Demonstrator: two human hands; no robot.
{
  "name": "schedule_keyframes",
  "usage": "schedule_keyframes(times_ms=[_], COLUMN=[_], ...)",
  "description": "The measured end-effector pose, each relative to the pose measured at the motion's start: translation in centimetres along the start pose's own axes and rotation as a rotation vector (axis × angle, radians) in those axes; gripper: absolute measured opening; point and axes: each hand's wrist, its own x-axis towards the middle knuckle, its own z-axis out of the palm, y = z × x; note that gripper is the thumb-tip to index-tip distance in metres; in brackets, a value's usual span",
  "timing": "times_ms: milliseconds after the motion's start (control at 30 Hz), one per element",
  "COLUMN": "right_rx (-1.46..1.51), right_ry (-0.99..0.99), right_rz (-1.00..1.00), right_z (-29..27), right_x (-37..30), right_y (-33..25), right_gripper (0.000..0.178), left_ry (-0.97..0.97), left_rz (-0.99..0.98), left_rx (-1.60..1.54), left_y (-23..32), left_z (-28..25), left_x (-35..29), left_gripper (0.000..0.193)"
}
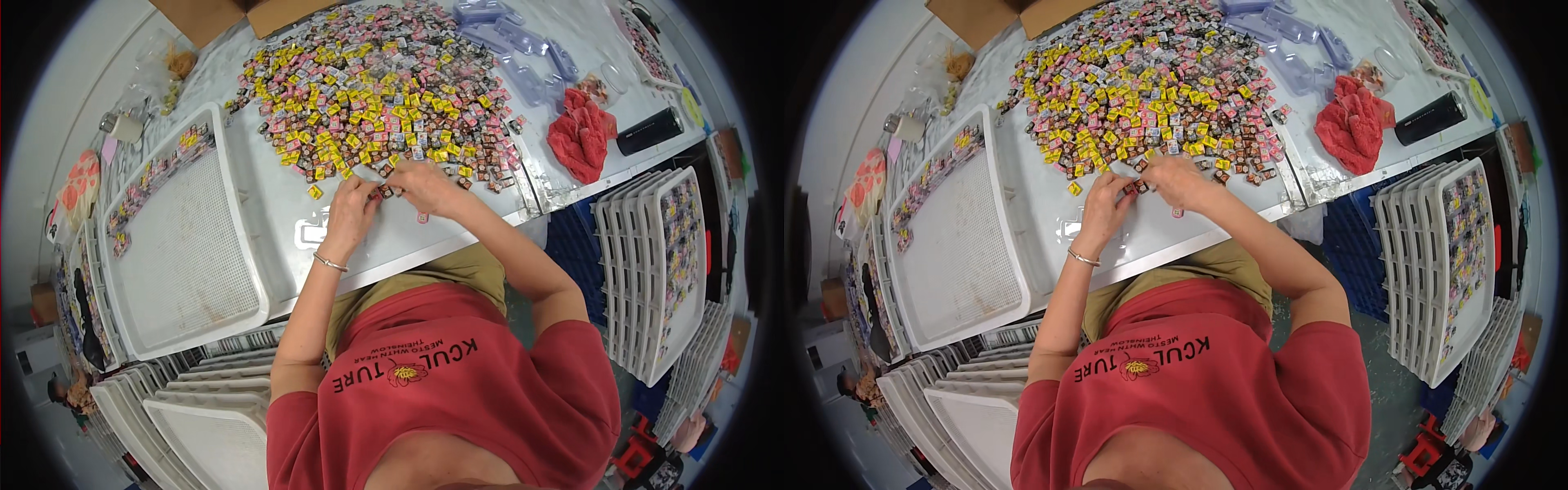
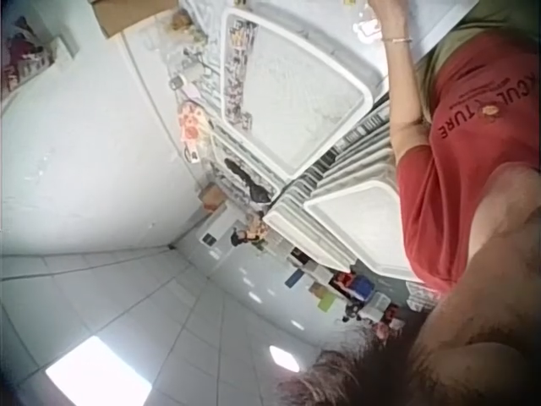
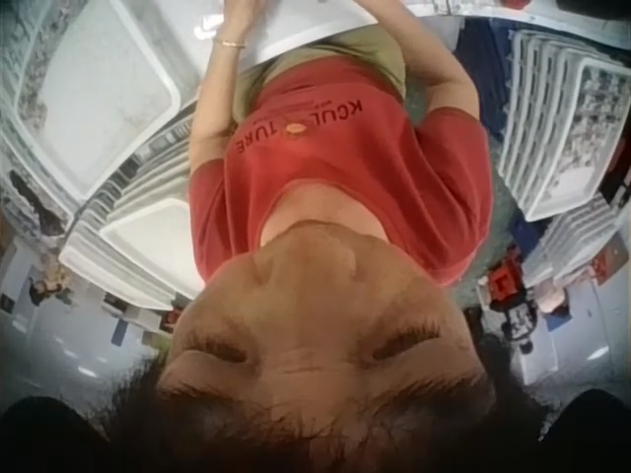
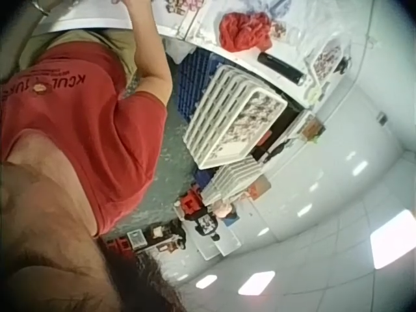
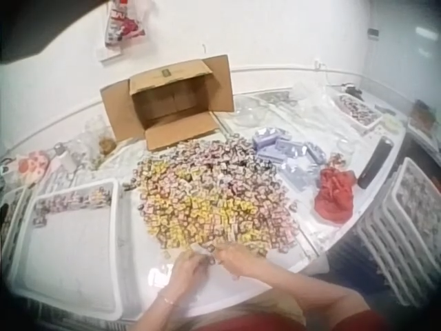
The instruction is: Sorting and arranging small wrapped candies into neat rows on a white tray.
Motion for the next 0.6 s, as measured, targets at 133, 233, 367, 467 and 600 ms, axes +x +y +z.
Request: schedule_keyframes(times_ms=[133, 233, 367, 467, 600], right_rx=[0.082, 0.398, 0.413, 0.229, 0.176], right_ry=[0.125, 0.173, -0.041, 0.153, 0.22], right_rz=[-0.047, 0.071, 0.236, 0.07, 0.108], right_z=[0.1, -2.6, -3.3, 0.8, 0.1], right_x=[-0.8, -2.1, -5.2, -6.3, -4.9], right_y=[-0.1, 0.9, 0.5, -0.9, 1.0], right_gripper=[0.03, 0.033, 0.039, 0.034, 0.03], left_ry=[-0.036, -0.062, -0.064, -0.075, -0.047], left_rz=[0.039, 0.004, 0.027, 0.042, 0.117], left_rx=[-0.057, 0.012, 0.041, 0.018, 0.005], left_y=[0.3, 1.4, 1.6, 1.7, 1.7], left_z=[-0.5, -1.0, -0.6, 0.3, 0.5], left_x=[0.1, 0.4, 0.8, 1.2, 0.6], left_gripper=[0.04, 0.048, 0.051, 0.046, 0.035])
